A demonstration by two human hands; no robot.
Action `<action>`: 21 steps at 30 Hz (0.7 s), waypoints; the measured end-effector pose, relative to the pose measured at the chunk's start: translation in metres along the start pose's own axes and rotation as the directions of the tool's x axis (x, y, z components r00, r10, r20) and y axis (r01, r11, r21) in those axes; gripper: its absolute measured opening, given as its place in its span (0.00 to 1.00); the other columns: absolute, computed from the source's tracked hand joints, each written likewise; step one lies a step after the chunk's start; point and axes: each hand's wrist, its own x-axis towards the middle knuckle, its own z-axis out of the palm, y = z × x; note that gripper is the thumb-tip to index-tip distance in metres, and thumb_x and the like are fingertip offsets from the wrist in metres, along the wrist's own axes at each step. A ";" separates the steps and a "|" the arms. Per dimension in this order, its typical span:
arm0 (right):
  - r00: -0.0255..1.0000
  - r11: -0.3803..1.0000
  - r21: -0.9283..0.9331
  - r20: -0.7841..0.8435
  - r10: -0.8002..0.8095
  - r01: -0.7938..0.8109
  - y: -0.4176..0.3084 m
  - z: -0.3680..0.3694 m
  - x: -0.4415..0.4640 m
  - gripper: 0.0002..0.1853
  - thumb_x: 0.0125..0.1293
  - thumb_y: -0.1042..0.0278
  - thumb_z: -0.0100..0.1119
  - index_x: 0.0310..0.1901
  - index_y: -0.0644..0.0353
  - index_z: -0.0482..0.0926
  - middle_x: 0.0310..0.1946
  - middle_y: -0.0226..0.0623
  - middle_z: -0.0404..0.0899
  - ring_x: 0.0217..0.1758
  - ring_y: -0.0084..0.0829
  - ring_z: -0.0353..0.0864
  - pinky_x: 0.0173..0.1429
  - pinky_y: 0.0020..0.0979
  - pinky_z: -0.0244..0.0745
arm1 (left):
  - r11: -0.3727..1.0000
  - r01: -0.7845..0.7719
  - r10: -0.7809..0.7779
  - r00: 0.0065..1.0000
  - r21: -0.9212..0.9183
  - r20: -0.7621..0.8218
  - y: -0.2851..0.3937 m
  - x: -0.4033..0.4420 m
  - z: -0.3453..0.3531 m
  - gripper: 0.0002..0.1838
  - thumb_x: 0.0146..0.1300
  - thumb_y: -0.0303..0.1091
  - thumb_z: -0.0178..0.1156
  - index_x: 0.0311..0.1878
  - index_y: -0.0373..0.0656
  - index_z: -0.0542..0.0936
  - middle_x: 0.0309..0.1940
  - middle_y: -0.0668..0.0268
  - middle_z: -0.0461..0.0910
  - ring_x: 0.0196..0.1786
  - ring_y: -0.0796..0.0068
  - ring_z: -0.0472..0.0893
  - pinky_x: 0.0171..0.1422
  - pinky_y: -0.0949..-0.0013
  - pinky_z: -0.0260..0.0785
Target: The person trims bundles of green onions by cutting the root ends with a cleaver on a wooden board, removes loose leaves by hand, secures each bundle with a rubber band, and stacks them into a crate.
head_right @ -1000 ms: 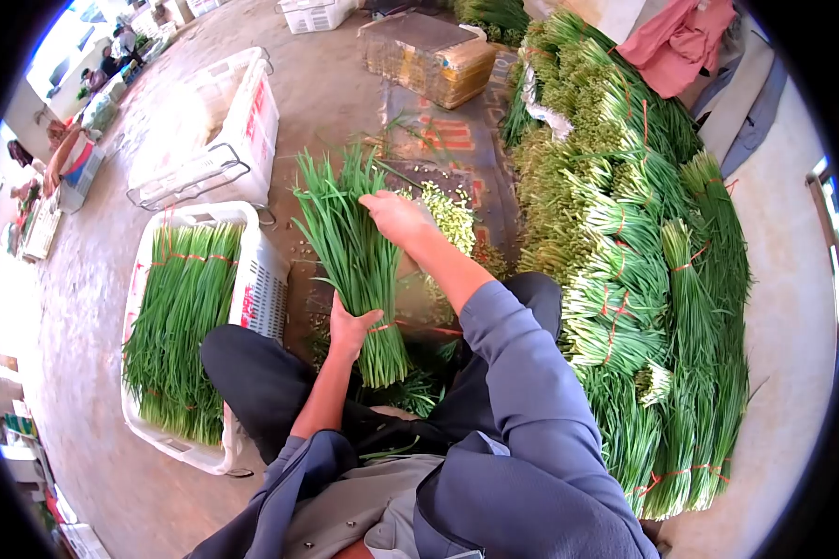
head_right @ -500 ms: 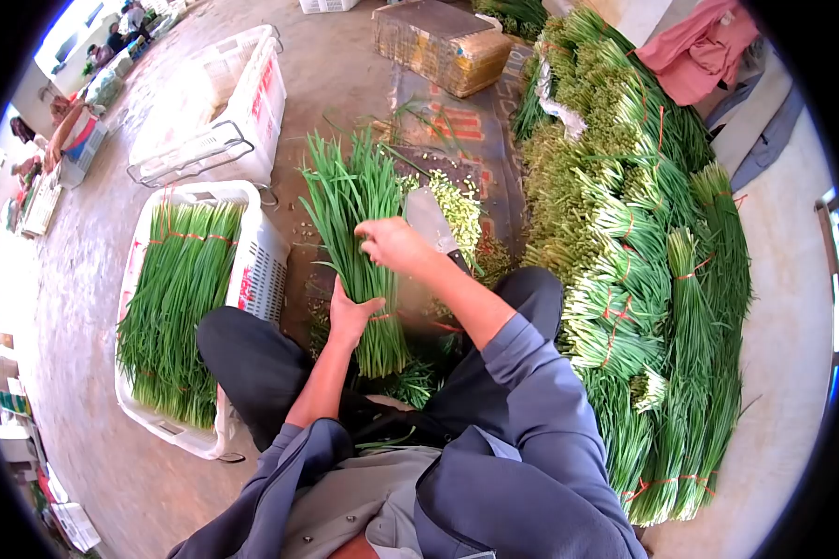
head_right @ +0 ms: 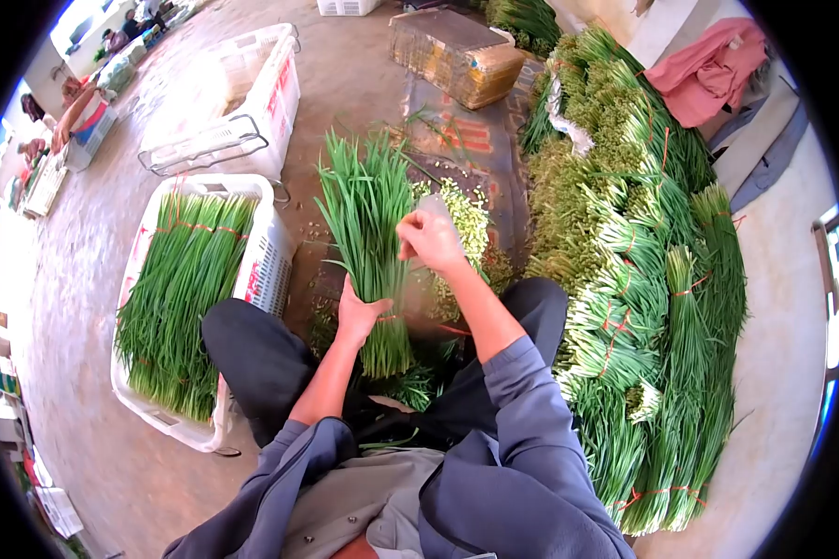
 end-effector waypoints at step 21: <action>0.953 0.947 -0.110 0.063 -0.297 0.302 0.063 0.056 -0.060 0.38 0.67 0.60 0.71 0.72 0.67 0.65 0.65 0.47 0.76 0.68 0.37 0.73 0.73 0.39 0.66 | 0.887 0.151 -0.096 0.985 -0.437 0.146 0.023 0.004 -0.022 0.35 0.60 0.33 0.75 0.69 0.39 0.73 0.61 0.63 0.81 0.62 0.67 0.79 0.71 0.59 0.69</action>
